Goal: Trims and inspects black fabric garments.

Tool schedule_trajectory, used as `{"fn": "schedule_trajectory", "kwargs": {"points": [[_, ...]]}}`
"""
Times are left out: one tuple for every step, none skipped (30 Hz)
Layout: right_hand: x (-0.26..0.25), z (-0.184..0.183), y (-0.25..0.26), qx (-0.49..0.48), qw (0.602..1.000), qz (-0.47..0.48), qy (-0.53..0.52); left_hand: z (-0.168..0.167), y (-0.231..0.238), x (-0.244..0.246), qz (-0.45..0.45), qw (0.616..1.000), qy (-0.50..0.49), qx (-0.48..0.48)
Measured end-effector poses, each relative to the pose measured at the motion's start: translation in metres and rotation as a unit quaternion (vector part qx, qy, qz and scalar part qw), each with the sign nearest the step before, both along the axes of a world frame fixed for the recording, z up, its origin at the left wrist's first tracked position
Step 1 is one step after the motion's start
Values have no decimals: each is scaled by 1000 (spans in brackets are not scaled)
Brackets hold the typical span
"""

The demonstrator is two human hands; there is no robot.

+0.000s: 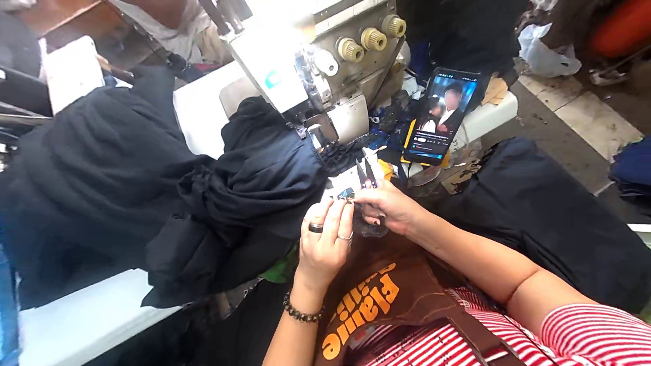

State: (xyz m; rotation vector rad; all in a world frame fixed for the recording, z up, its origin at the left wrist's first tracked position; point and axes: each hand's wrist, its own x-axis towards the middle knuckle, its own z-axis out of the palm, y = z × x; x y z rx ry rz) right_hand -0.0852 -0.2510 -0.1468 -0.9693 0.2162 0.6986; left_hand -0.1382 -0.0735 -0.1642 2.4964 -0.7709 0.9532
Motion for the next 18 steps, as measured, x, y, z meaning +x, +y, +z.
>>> {"fn": "schedule_trajectory", "kwargs": {"points": [[1,-1,0,0,1000,3,-3,2,2,1,-9,1000,7,1],[2,-1,0,-1,1000,5,-5,2,4,2,-18,1000,15,-4],[2,-1,0,-3,1000,7,-6,3,6,4,-26,999,25,-16],[3,-1,1,-5,1000,11,-6,2,8,5,-34,998,35,-32],[3,-1,1,-6,1000,14,-4,2,9,6,-40,997,43,-50],[4,-1,1,-6,1000,17,-2,2,10,6,-43,996,50,-63],[4,-1,1,-6,1000,17,-1,2,11,7,-43,995,52,-70],[4,-1,2,-6,1000,14,0,2,11,7,-40,995,52,-70],[4,-1,2,-6,1000,11,0,2,11,7,-36,996,49,-60],[5,-1,2,-7,1000,8,-1,2,10,7,-31,998,43,-46],[5,-1,2,-9,1000,8,-3,3,9,7,-26,998,37,-31],[5,0,2,-12,1000,10,-6,3,8,7,-25,999,31,-20],[5,0,0,-17,1000,15,-14,2,7,7,-24,999,26,-18],[5,0,-1,-26,999,22,-28,2,6,7,-23,999,22,-23],[5,0,-1,-42,997,28,-54,3,7,8,-20,999,21,-32],[6,-2,1,-70,993,26,-93,5,9,8,-13,999,18,-45],[8,-5,5,-115,982,11,-152,8,12,10,-1,998,10,-62],[12,-10,9,-168,960,-15,-222,13,14,13,13,996,-2,-86]]}}
